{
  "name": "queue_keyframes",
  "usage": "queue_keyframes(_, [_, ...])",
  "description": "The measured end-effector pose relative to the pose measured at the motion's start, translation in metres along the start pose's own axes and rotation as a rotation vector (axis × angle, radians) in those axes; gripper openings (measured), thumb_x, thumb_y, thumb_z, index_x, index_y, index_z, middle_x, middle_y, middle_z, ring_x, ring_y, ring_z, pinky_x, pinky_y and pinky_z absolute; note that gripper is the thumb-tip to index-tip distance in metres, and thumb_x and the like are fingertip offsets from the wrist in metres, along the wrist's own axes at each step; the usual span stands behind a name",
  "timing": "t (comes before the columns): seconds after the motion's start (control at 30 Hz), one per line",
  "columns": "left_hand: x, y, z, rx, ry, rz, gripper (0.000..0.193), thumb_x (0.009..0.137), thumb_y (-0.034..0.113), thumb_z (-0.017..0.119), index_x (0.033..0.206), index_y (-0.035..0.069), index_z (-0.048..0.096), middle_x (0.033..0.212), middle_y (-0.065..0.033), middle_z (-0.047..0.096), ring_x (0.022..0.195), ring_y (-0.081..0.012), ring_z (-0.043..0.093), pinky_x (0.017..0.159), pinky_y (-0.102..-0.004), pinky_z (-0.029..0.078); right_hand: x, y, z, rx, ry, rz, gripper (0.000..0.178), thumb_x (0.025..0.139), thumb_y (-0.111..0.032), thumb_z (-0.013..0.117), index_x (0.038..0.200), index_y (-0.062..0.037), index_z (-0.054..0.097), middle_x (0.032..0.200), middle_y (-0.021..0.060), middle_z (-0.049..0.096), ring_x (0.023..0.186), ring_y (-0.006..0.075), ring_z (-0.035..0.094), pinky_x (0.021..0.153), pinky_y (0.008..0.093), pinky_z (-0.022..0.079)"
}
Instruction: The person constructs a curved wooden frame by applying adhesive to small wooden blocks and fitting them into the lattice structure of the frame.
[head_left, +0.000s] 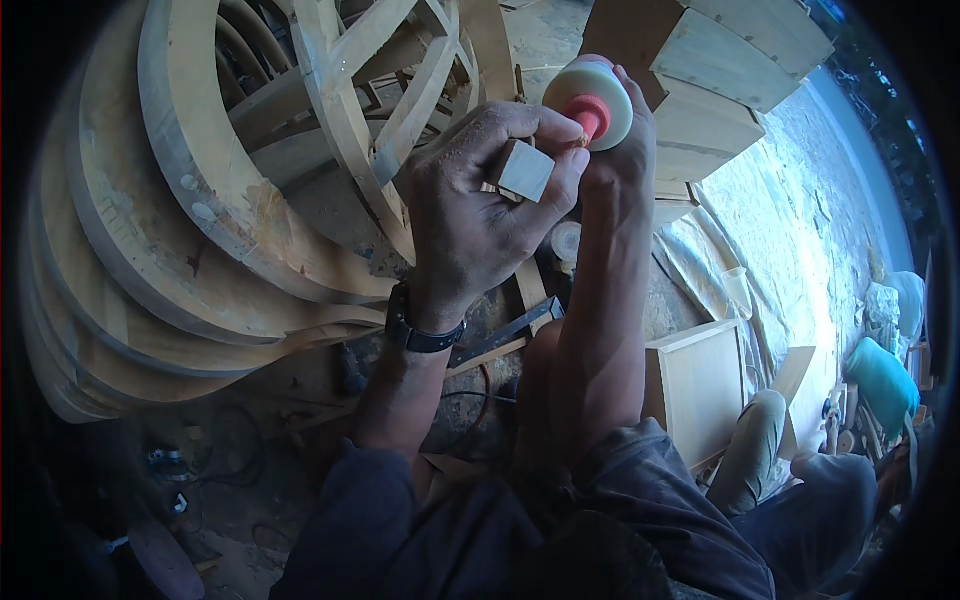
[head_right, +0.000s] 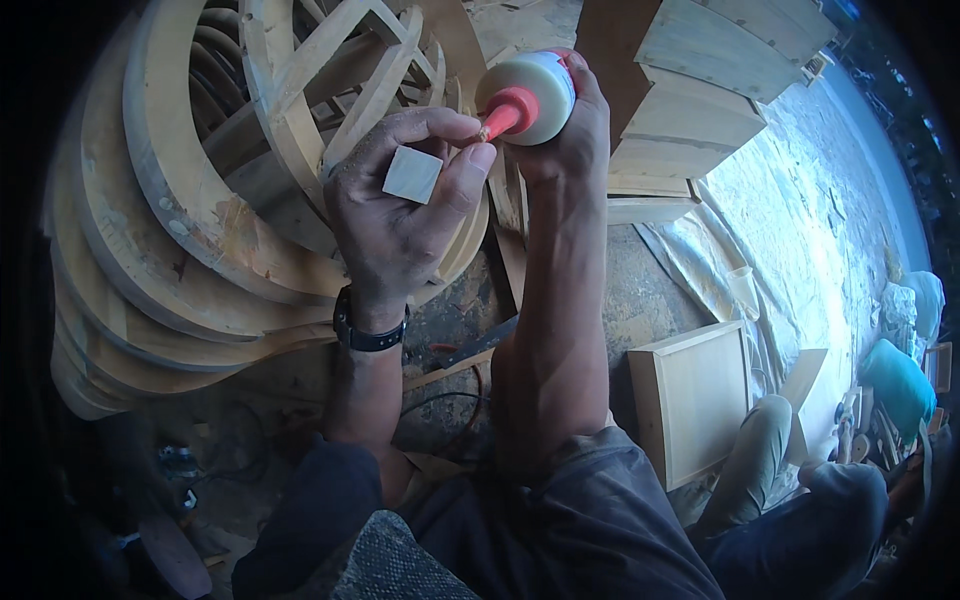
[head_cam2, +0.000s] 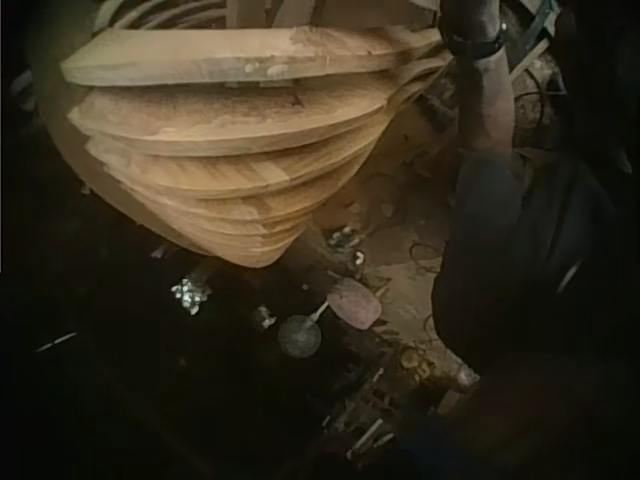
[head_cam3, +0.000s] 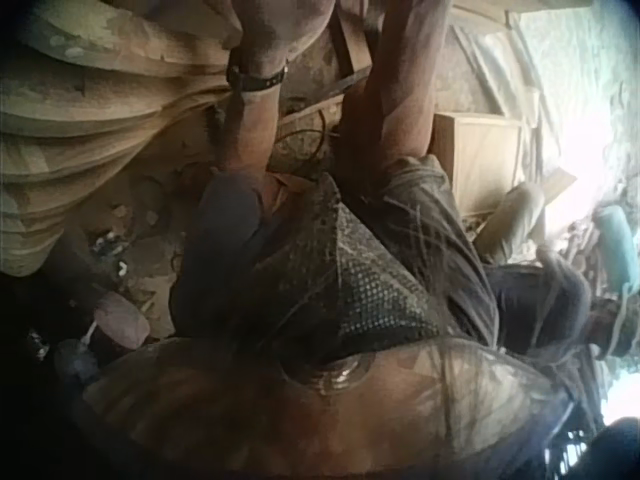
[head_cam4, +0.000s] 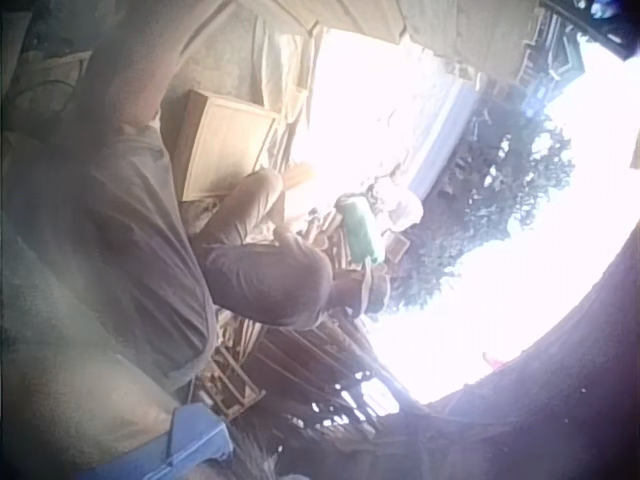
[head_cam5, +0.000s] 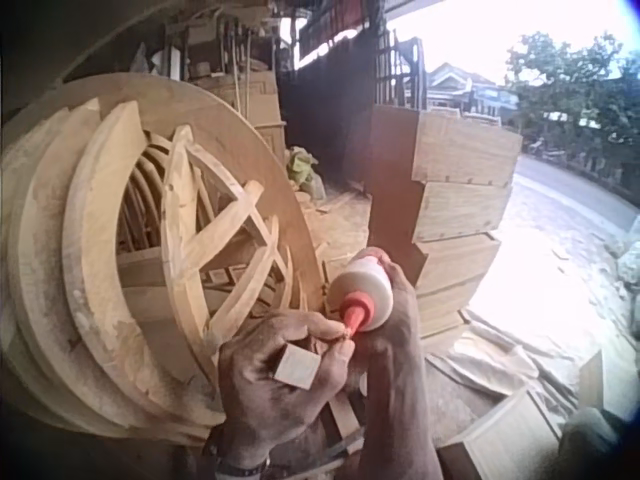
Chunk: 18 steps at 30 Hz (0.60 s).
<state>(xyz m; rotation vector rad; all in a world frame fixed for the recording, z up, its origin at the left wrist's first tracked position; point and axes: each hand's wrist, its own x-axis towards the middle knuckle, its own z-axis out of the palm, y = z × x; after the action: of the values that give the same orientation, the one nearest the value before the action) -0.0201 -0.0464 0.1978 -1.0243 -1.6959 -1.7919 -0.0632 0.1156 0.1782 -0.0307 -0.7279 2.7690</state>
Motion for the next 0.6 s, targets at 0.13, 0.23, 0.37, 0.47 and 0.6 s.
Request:
queue_keyframes(0.13, [0.005, 0.002, 0.000, 0.039, -0.046, 0.004, 0.013, 0.083, 0.003, 0.075, 0.094, 0.002, 0.068, 0.083, 0.0006, 0.065, 0.073, -0.0021, 0.056, 0.064, -0.0194, 0.047, 0.003, -0.004, -0.009, 0.028, -0.089, 0.019, 0.024, 0.100, -0.031, 0.044, 0.104, -0.0082, 0.051, 0.091, 0.0112, 0.061, 0.080, 0.0274, 0.063, 0.070, 0.0488, 0.056])
queue_keyframes(0.23, [0.013, 0.004, -0.004, 0.116, -0.115, 0.091, 0.012, 0.083, 0.003, 0.074, 0.093, 0.002, 0.067, 0.083, 0.0000, 0.065, 0.074, -0.0024, 0.059, 0.065, -0.0202, 0.049, 0.007, -0.004, -0.013, 0.041, -0.092, 0.006, 0.023, 0.100, -0.030, 0.044, 0.104, -0.0081, 0.051, 0.091, 0.0110, 0.061, 0.080, 0.0269, 0.063, 0.071, 0.0475, 0.056])
queue_keyframes(0.37, [0.025, 0.006, -0.019, 0.189, -0.237, 0.162, 0.013, 0.082, 0.004, 0.075, 0.090, 0.004, 0.065, 0.082, -0.0017, 0.066, 0.073, -0.0072, 0.063, 0.066, -0.0231, 0.051, 0.009, 0.000, -0.011, -0.016, -0.019, -0.058, 0.024, 0.101, -0.028, 0.045, 0.107, -0.0057, 0.051, 0.091, 0.0120, 0.061, 0.082, 0.0272, 0.064, 0.073, 0.0457, 0.057])
queue_keyframes(0.47, [0.033, 0.008, -0.027, 0.287, -0.352, 0.274, 0.016, 0.079, 0.002, 0.075, 0.090, 0.005, 0.064, 0.082, -0.0041, 0.067, 0.073, -0.0155, 0.066, 0.066, -0.0279, 0.052, -0.001, 0.000, -0.002, -0.021, 0.075, -0.119, 0.033, 0.101, -0.031, 0.045, 0.113, -0.0012, 0.053, 0.093, 0.0144, 0.066, 0.082, 0.0264, 0.068, 0.072, 0.0392, 0.059])
queue_keyframes(0.6, [0.034, 0.010, -0.037, 0.408, -0.436, 0.301, 0.021, 0.074, -0.003, 0.071, 0.091, 0.006, 0.064, 0.083, -0.0074, 0.067, 0.077, -0.0250, 0.067, 0.068, -0.0342, 0.052, -0.007, -0.001, -0.002, -0.304, 0.057, -0.218, 0.035, 0.099, -0.028, 0.050, 0.116, 0.0021, 0.050, 0.095, 0.0149, 0.064, 0.082, 0.0265, 0.068, 0.071, 0.0400, 0.060])
